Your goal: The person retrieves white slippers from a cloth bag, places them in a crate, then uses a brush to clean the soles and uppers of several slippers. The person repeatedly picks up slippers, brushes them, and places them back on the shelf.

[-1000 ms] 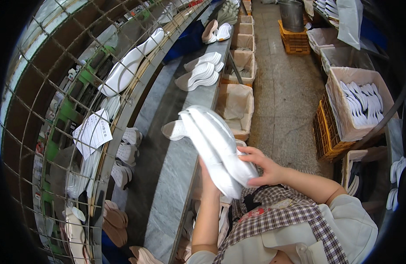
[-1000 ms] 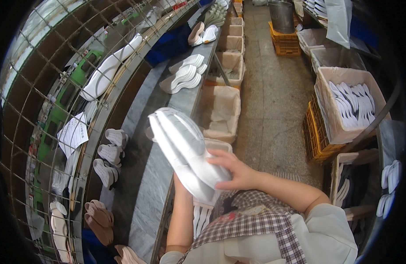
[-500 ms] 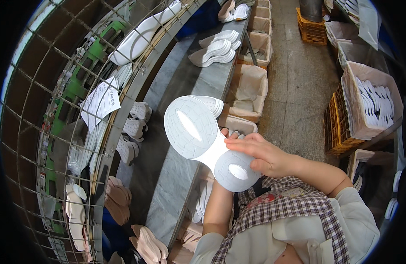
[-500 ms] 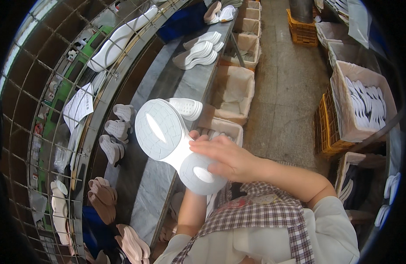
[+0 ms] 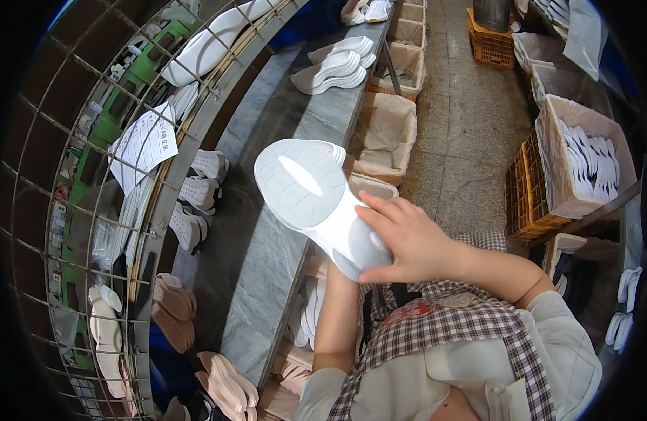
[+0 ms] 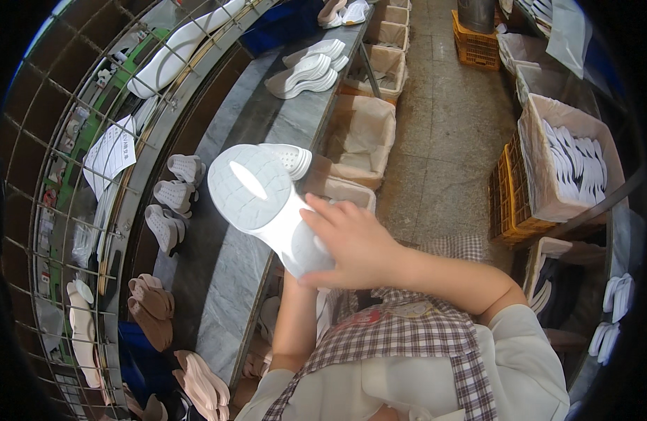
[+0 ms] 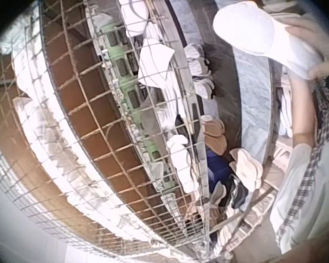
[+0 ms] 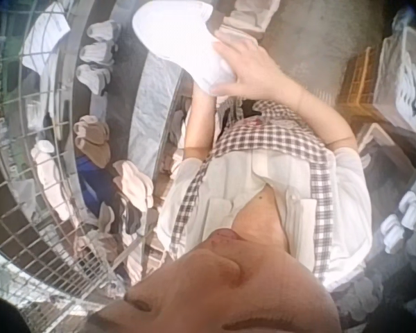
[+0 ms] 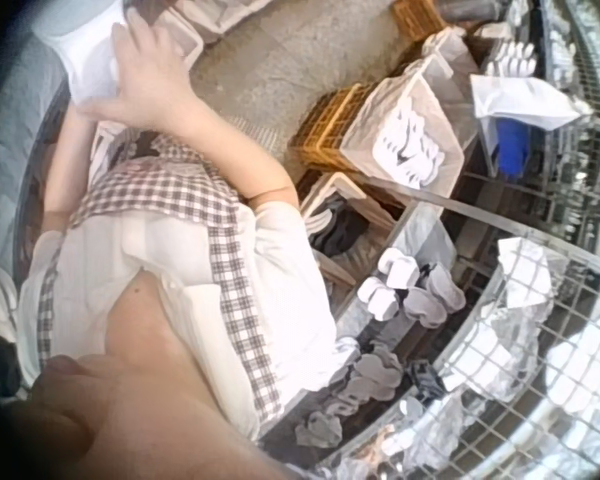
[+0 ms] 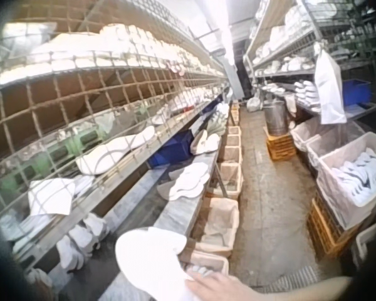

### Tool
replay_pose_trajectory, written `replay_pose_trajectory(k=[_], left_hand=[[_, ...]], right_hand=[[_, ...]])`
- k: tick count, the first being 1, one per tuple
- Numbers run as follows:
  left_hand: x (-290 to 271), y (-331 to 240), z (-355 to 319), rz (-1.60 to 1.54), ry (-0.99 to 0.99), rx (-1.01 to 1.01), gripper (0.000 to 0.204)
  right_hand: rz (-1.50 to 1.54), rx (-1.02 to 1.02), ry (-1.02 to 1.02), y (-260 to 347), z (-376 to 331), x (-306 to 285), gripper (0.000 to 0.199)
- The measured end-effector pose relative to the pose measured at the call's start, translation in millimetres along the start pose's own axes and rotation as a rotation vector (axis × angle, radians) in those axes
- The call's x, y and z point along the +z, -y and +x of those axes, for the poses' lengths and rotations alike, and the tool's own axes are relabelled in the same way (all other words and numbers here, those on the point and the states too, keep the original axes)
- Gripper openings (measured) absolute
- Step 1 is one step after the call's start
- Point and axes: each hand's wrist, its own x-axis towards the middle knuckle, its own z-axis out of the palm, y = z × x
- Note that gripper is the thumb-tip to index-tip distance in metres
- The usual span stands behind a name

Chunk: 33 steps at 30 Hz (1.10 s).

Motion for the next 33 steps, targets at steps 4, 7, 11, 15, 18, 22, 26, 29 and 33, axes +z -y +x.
replay_pose_trajectory(k=[4,7,11,15,18,22,26,29,33], left_hand=[[3,-3,0,0.313,-0.132,0.028,0.052],[9,-10,1,-0.1,-0.003,0.188,0.039],[22,-19,-5,-0.367,0.112,0.263,0.038],[29,-19,-7,-0.325,0.114,0.332,0.039],[26,-17,-6,-0.343,0.089,0.29,0.038],[19,-16,-5,-0.415,0.064,0.179,0.035],[17,-8,0,-0.403,0.114,0.195,0.039],[17,4,4,-0.106,-0.243,0.307,0.05],[14,17,9,0.224,-0.49,-0.126,0.036]], right_hand=[[0.409,0.109,-0.072,-3,4,-1,0.085],[1.364,0.282,-0.133,-31,8,-12,0.085],[1.722,0.329,-0.423,-66,-6,-25,0.078],[1.821,0.379,-0.583,-80,-19,-26,0.076],[1.852,0.383,-0.57,-85,-27,-21,0.074],[1.935,0.383,-0.51,-93,-35,-16,0.073],[1.926,0.413,-0.404,-95,-39,-8,0.078],[1.539,0.462,-0.24,-87,-41,6,0.083],[1.667,0.578,0.009,-77,-52,36,0.075]])
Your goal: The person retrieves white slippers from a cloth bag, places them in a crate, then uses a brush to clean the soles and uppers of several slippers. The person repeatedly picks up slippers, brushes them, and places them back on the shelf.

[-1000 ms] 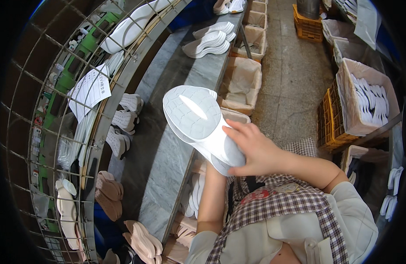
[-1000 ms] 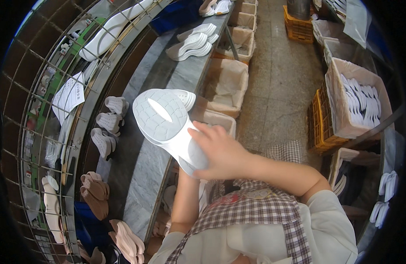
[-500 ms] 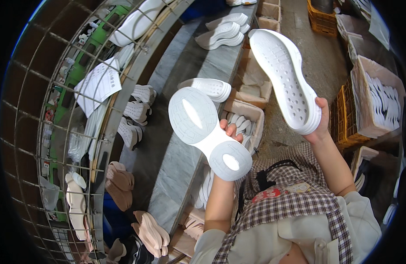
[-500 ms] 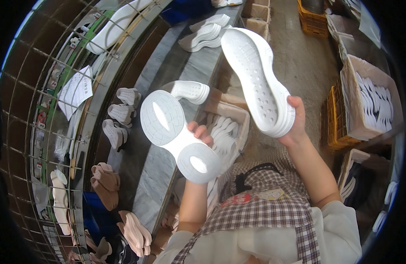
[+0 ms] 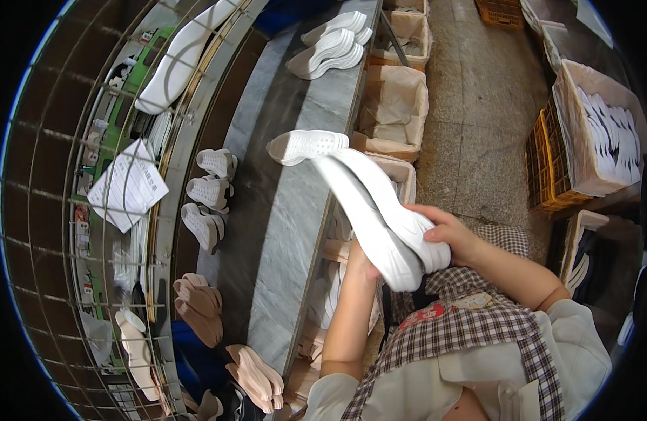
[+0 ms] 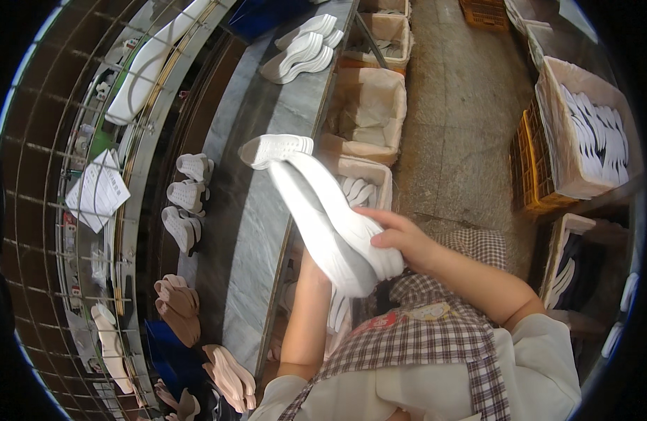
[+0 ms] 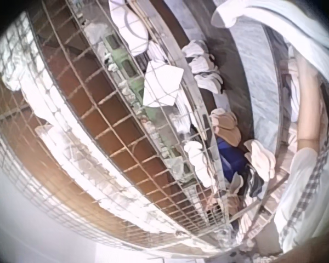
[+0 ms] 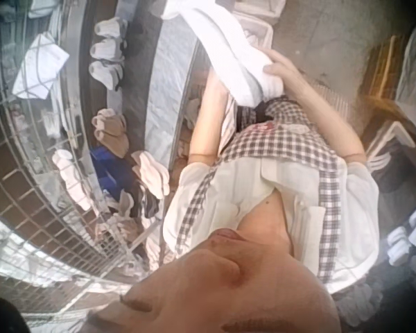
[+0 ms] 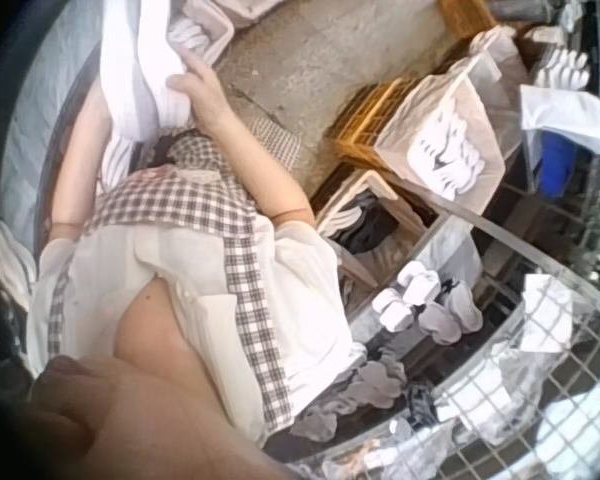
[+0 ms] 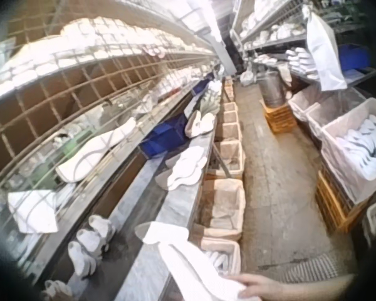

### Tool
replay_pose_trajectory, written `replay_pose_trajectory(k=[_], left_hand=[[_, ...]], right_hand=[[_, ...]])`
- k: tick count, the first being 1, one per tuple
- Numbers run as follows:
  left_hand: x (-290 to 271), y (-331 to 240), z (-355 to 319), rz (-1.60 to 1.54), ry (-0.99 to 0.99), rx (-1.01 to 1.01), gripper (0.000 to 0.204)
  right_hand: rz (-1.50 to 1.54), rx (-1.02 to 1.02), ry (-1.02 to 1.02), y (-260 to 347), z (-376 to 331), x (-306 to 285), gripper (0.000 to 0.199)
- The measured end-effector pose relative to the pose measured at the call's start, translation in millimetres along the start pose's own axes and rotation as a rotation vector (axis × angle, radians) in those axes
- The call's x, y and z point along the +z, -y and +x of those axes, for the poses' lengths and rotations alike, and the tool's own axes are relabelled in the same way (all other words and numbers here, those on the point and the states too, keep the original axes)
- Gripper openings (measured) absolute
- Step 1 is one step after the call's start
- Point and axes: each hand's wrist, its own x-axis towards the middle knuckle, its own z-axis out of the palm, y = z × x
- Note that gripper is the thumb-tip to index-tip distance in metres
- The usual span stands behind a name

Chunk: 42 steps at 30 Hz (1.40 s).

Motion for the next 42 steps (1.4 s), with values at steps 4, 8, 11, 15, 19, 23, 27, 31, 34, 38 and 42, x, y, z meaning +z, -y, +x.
replay_pose_trajectory(k=[4,8,11,15,19,23,27,31,34,38,42], left_hand=[[-2,7,-3,0.028,-0.102,-0.108,0.037],[-5,6,-8,0.122,-0.162,-0.005,0.038],[-8,-18,-1,0.301,-0.215,0.183,0.04],[-27,-106,35,-0.007,0.038,0.122,0.04],[-52,-193,111,-0.024,-0.296,0.161,0.045],[-69,-219,159,0.168,-0.493,0.053,0.041],[-67,-215,174,0.234,-0.595,0.044,0.045],[-62,-211,175,0.395,-0.69,0.069,0.053],[-78,-218,167,0.452,-0.741,0.059,0.085],[-150,-247,149,0.416,-0.744,0.285,0.095],[-244,-296,159,0.216,-0.926,0.525,0.089]], right_hand=[[0.099,0.047,-0.003,-19,1,-5,0.072],[-0.295,-0.06,0.074,-14,6,-4,0.071],[-0.66,-0.188,0.032,-4,6,-10,0.066],[-0.687,-0.293,-0.137,-4,-6,-49,0.053],[-0.594,-0.08,-0.39,-31,-39,-107,0.04],[-0.464,0.031,-0.563,-74,-75,-139,0.028],[-0.373,0.141,-0.637,-103,-91,-151,0.024],[-0.353,0.147,-0.671,-116,-79,-160,0.021],[-0.324,0.151,-0.671,-125,-61,-173,0.021],[-0.214,0.167,-0.757,-147,-48,-190,0.014],[-0.263,0.312,-0.797,-180,-44,-189,0.012]])
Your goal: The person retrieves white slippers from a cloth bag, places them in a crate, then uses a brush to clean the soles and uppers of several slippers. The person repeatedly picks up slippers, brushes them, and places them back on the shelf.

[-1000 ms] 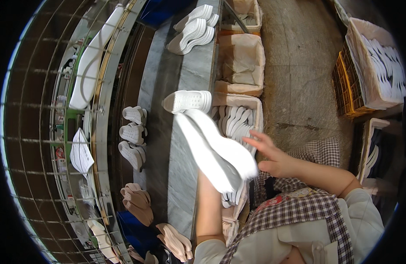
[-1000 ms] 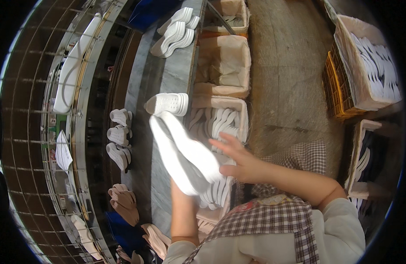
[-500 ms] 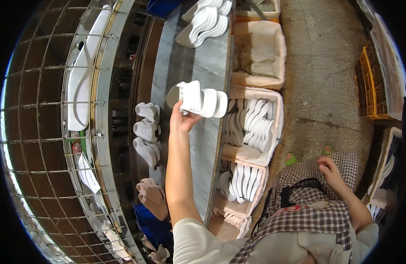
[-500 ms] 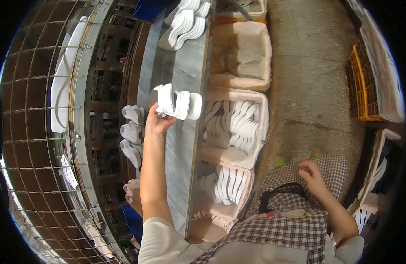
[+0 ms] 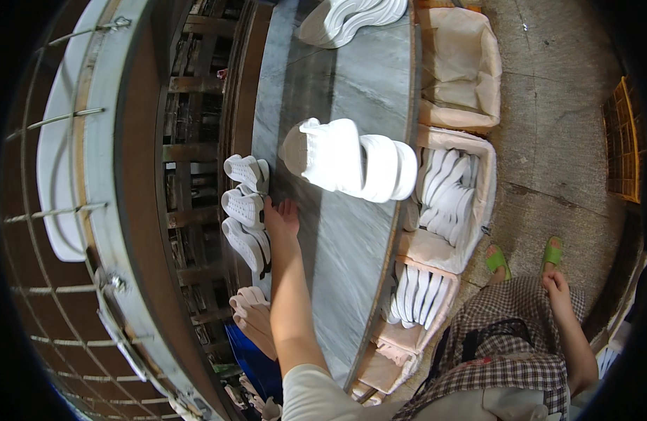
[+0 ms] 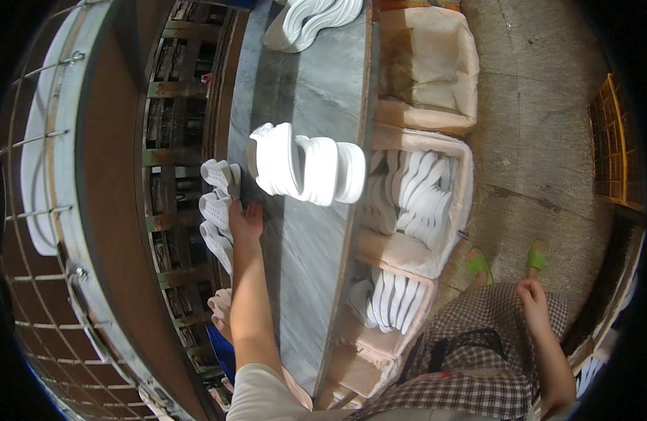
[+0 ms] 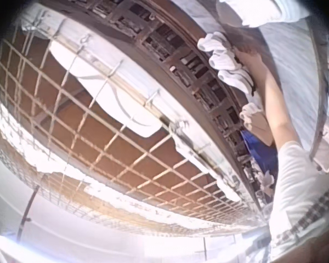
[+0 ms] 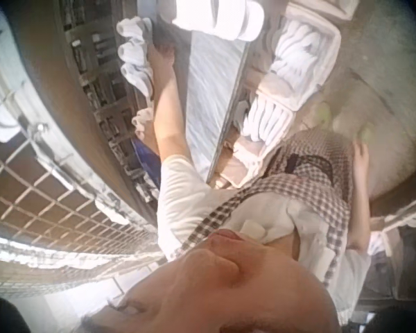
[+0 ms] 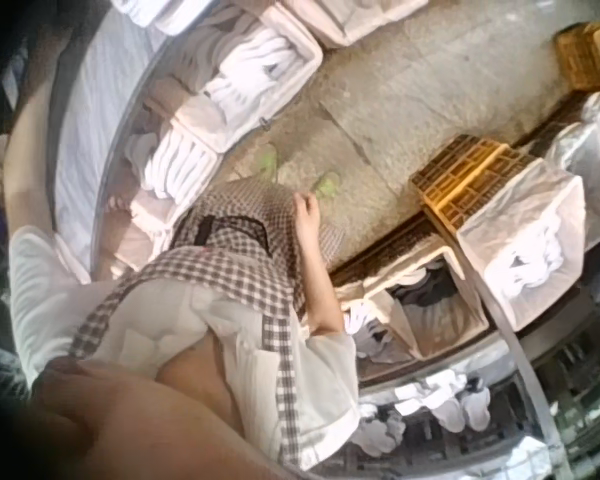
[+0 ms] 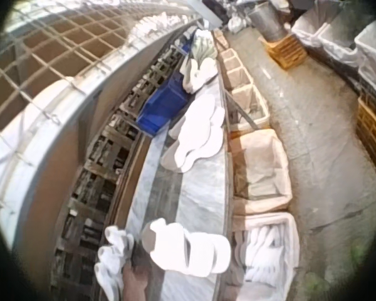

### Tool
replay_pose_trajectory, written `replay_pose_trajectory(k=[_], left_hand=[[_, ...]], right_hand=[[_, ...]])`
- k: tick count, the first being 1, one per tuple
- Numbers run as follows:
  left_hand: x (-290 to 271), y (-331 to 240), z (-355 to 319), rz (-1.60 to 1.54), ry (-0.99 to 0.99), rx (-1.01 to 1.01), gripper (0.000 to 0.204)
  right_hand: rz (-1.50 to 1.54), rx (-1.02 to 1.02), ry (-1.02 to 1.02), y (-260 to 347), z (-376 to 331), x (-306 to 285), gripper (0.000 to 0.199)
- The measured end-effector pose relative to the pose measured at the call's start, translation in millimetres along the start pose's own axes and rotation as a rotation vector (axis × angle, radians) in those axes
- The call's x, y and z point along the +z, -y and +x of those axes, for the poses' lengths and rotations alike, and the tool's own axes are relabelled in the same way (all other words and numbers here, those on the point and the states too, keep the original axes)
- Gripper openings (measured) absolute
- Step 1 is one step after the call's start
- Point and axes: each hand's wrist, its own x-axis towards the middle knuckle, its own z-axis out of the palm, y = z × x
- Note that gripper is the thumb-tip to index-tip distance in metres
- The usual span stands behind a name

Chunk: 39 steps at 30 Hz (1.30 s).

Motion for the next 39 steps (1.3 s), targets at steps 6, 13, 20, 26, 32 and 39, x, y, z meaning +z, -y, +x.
replay_pose_trajectory(k=[6,13,20,26,32,39], left_hand=[[-3,17,81,0.634,0.104,0.571,0.079],[18,-9,126,1.332,-0.369,0.727,0.077],[11,-13,77,1.235,-0.16,0.884,0.044],[-77,12,-85,-0.776,0.375,-0.295,0.038],[-175,81,-278,-0.466,0.472,-0.156,0.048],[-148,138,-390,-0.181,0.837,-0.388,0.086]], right_hand=[[0.003,0.123,0.017,-34,1,38,0.01],[0.006,0.126,0.036,-50,13,73,0.008],[0.028,0.133,0.079,-39,11,76,0.007],[-0.108,-0.004,0.187,-9,30,78,0.013],[-0.323,-0.181,0.399,52,27,97,0.04],[0.282,-0.606,0.947,105,-35,130,0.105]])
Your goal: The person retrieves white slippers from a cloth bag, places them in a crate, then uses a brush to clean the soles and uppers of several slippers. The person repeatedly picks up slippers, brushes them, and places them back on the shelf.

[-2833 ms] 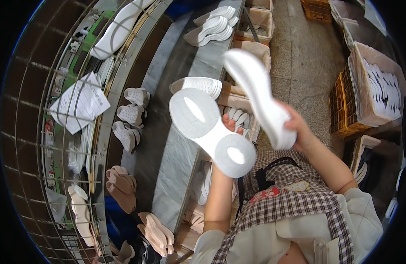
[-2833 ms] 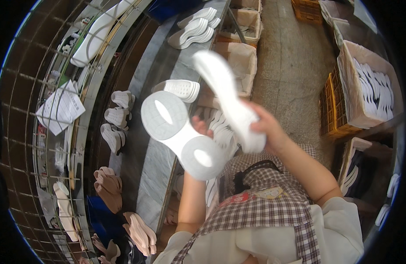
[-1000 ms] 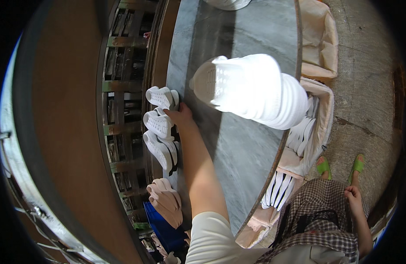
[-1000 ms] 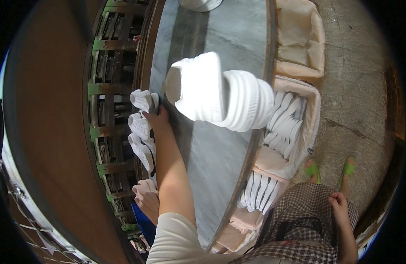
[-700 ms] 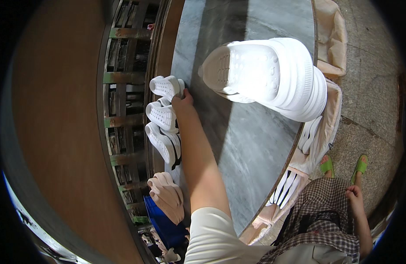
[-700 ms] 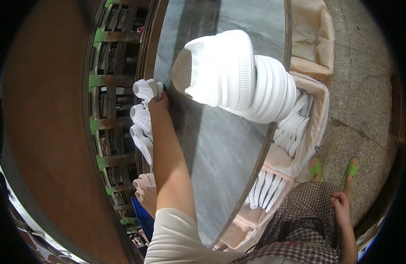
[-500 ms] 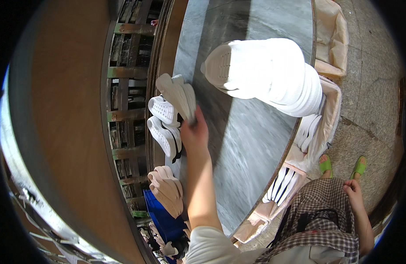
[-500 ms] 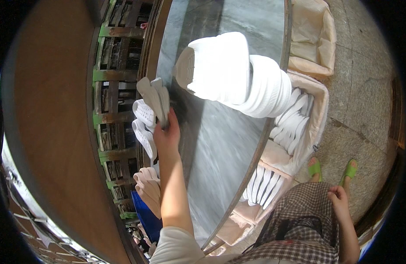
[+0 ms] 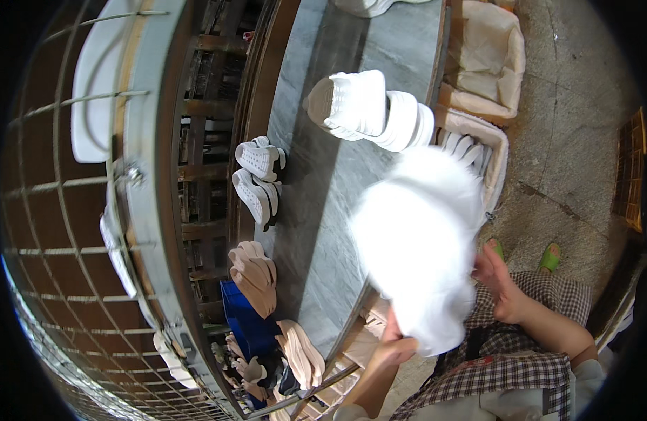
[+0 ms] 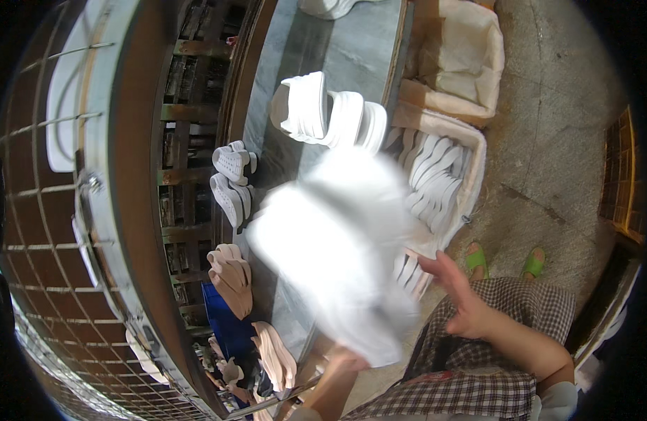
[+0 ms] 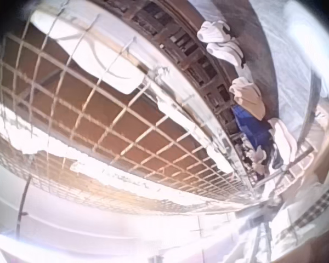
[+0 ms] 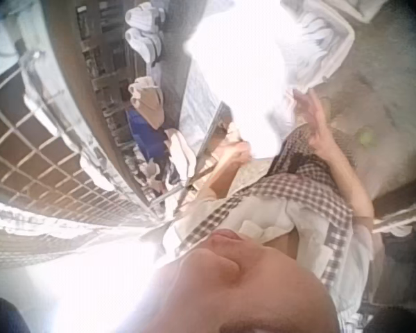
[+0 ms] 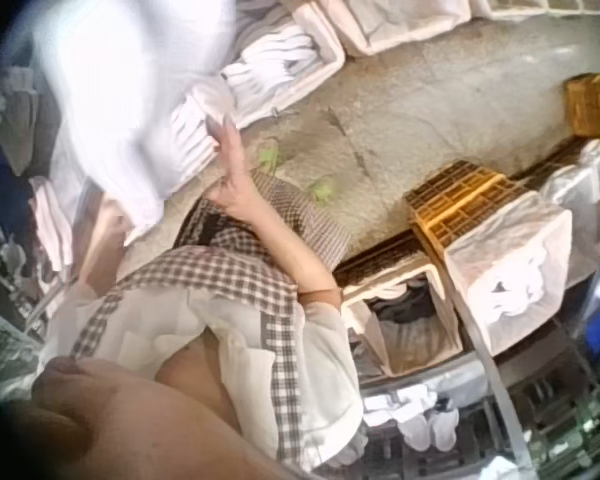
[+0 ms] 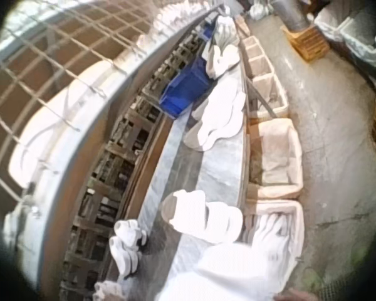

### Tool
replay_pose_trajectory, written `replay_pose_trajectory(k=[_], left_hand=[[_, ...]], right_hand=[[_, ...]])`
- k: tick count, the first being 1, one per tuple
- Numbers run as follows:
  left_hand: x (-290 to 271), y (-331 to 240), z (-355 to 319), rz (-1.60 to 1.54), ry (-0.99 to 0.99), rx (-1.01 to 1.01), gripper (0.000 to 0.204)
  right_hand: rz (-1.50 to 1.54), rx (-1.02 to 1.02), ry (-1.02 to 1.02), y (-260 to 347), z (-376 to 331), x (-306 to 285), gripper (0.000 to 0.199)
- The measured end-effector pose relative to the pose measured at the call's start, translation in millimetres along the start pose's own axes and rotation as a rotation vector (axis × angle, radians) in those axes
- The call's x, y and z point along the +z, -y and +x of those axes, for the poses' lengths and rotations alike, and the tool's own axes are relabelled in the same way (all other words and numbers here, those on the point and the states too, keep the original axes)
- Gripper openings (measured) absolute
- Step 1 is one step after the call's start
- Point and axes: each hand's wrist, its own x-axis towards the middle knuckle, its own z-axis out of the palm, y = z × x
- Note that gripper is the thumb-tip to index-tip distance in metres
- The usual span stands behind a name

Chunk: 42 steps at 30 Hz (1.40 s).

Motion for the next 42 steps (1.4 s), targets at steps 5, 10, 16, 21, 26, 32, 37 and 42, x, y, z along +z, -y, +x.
replay_pose_trajectory(k=[5,10,16,21,26,32,37,42], left_hand=[[72,33,31,0.218,0.054,-0.175,0.103],[121,20,57,0.906,0.176,-0.125,0.1],[155,28,110,0.67,0.084,0.103,0.039],[161,53,125,0.394,0.072,-0.184,0.034],[144,86,125,0.203,-0.012,-0.376,0.039],[101,125,137,0.09,0.039,-0.476,0.041],[86,134,142,0.119,0.082,-0.5,0.042],[96,127,135,0.105,0.069,-0.497,0.042]], right_hand=[[0.371,0.207,-0.291,45,-33,3,0.105],[0.307,0.036,-0.326,97,-48,-4,0.095],[0.433,0.158,-0.327,134,-59,14,0.07],[0.482,0.419,-0.381,148,-72,2,0.061],[0.41,0.741,-0.559,155,-82,-10,0.068],[0.493,0.827,-0.627,152,-91,-16,0.071],[0.482,0.853,-0.658,149,-94,-20,0.073],[0.484,0.865,-0.661,147,-93,-20,0.075]])
